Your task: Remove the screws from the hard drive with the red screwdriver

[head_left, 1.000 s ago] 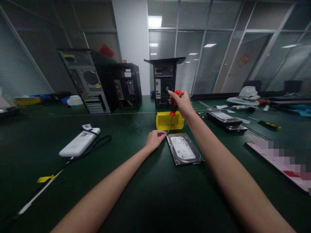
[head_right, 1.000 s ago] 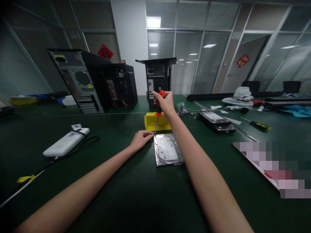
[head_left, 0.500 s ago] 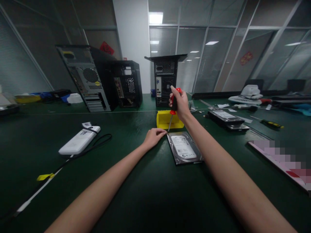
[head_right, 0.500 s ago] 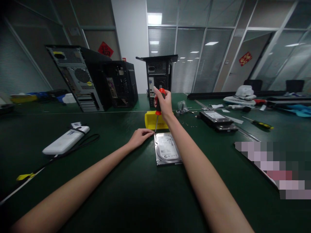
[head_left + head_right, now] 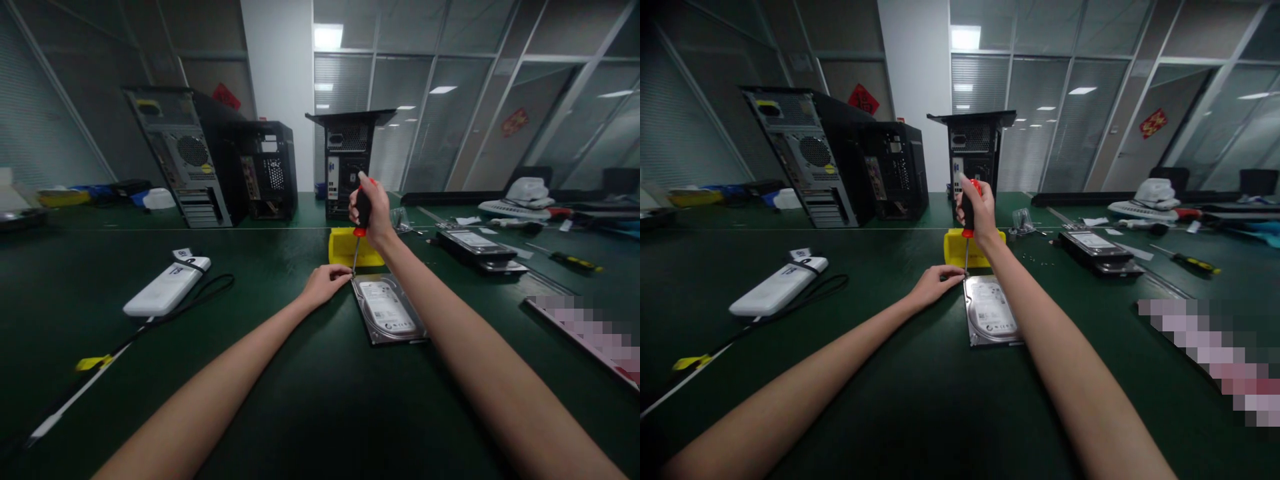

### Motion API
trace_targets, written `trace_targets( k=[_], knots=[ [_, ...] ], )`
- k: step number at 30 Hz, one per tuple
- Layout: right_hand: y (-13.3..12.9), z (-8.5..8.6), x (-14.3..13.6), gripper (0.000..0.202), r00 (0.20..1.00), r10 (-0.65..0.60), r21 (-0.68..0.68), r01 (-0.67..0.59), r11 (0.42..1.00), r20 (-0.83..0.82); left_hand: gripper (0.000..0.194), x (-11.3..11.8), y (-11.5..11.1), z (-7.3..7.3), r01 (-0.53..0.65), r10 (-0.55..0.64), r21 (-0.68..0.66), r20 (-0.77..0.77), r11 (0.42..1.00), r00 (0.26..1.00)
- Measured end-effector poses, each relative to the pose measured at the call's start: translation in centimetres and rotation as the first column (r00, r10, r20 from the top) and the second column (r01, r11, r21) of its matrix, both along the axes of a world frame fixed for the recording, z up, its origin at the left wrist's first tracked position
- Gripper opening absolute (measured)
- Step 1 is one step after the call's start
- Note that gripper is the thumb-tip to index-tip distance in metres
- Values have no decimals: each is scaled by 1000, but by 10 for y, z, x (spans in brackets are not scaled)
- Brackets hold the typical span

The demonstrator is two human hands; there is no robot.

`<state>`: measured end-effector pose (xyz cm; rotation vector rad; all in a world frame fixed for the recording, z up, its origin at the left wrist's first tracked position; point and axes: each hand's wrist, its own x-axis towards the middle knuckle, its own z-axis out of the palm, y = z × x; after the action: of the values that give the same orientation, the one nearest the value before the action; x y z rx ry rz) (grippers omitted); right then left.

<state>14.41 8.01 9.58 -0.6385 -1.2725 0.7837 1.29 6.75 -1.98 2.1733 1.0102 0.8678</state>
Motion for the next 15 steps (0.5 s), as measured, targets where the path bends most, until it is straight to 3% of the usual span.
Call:
trace_targets(
  k=[3,15],
  knots=[
    [3,-3,1,45,994,-38,80,46,996,-98,26,0,3,-3,34,-34,28,-1,999,999],
    [2,4,2,45,995,-35,120,46,992,-95,22,-1,1,0,-13,14,48,-10,999,1000]
  ],
)
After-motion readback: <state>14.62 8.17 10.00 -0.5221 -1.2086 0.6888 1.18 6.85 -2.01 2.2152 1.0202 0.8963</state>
